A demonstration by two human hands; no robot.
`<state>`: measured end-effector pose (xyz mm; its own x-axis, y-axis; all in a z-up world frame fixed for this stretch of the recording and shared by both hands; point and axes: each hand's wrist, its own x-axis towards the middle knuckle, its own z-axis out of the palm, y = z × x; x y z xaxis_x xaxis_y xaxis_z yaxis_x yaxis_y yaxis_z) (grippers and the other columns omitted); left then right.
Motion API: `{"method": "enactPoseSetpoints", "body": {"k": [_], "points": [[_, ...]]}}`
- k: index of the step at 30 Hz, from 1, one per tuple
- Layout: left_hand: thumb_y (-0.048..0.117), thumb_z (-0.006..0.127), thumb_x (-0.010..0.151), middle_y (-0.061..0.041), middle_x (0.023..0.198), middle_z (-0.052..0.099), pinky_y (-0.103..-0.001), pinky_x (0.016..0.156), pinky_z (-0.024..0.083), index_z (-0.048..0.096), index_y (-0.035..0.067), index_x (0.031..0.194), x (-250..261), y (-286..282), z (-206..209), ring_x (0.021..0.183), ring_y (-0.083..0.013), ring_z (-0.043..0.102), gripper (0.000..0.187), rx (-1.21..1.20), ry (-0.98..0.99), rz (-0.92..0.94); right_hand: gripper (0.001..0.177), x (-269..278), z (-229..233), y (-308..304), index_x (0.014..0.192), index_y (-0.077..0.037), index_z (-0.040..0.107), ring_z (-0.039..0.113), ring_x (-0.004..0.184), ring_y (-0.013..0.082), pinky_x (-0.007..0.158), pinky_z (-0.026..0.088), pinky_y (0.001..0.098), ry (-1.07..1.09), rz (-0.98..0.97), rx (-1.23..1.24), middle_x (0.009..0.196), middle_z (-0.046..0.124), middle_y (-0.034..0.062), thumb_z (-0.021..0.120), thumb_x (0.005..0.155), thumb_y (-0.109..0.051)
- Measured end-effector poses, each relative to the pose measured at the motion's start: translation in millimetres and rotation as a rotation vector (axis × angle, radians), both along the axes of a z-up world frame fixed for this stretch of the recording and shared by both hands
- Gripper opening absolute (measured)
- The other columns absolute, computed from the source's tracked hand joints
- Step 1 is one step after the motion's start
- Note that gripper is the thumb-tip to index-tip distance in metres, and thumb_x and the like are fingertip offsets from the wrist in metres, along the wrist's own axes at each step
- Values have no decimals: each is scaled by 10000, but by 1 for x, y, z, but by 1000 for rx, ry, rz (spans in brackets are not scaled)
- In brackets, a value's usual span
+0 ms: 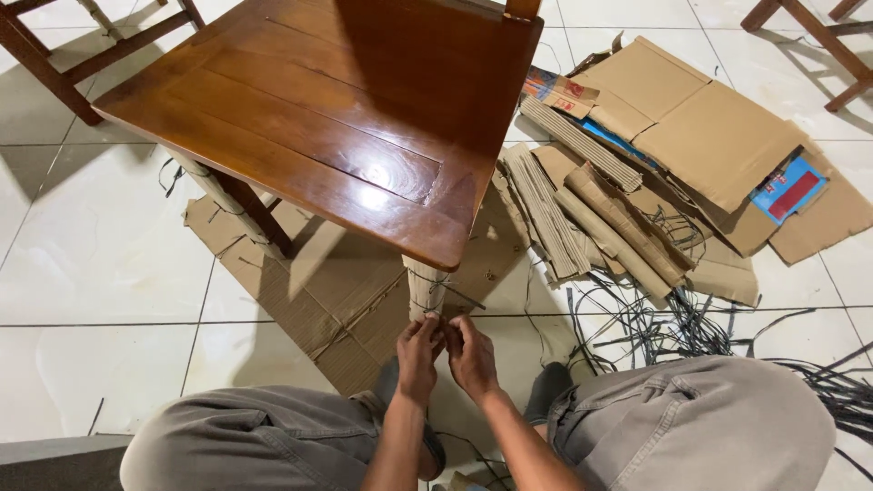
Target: Wrapping a wooden chair leg with cardboard and securing it with string for transport
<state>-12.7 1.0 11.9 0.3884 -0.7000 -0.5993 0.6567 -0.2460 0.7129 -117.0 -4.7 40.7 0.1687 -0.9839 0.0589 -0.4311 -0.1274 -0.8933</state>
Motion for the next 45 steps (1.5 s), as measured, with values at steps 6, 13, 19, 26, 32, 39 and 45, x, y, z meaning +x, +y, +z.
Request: {"method": "enactPoseSetpoints", "body": {"k": [6,13,19,26,32,39,45], "points": [[198,793,893,-117,854,698,-451,867,552,727,50,979,5,-10,-39,761,-220,676,183,18,70,48,129,0,0,2,953,-156,553,748,700,352,672,601,466,143,58,-199,715,709,133,638,996,-68],[199,781,923,-179,946,734,-488,894,527,737,5,1087,2,-13,-38,852,-272,691,259,40,44,39,112,-4,-7,8,968,-165,569,755,759,351,713,598,480,73,63,-129,777,742,122,623,993,-70],[136,673,987,-46,756,566,-307,655,412,658,29,918,-6,2,-33,659,-149,484,128,-252,23,14,114,-12,-37,16,1042,-73,535,663,644,362,592,455,478,148,72,-120,810,732,142,590,975,-147],[128,750,890,-64,897,700,-327,857,477,717,14,921,-37,7,-106,849,-198,637,123,-146,-188,19,117,-33,-91,22,1017,-98,603,741,705,256,657,563,369,400,84,154,833,773,76,659,936,-161],[173,633,942,-100,1040,754,-326,890,524,748,8,1102,-63,30,-84,956,-215,678,257,253,-368,-249,150,-62,-152,27,979,-99,617,661,854,360,768,514,448,507,81,194,976,703,140,637,901,-225],[266,679,907,-52,1012,757,-323,838,552,752,82,1075,-101,28,-151,909,-192,688,260,238,-570,-435,300,-110,-196,12,1039,-87,704,673,870,351,760,561,433,476,-160,101,1104,655,161,675,902,-352],[336,659,915,-14,1013,786,-340,862,554,772,146,1084,-123,30,-127,942,-200,722,279,280,-703,-685,548,-155,-192,-11,1432,-135,531,398,1456,398,1121,418,506,457,-437,510,1704,170,149,628,960,-395]]}}
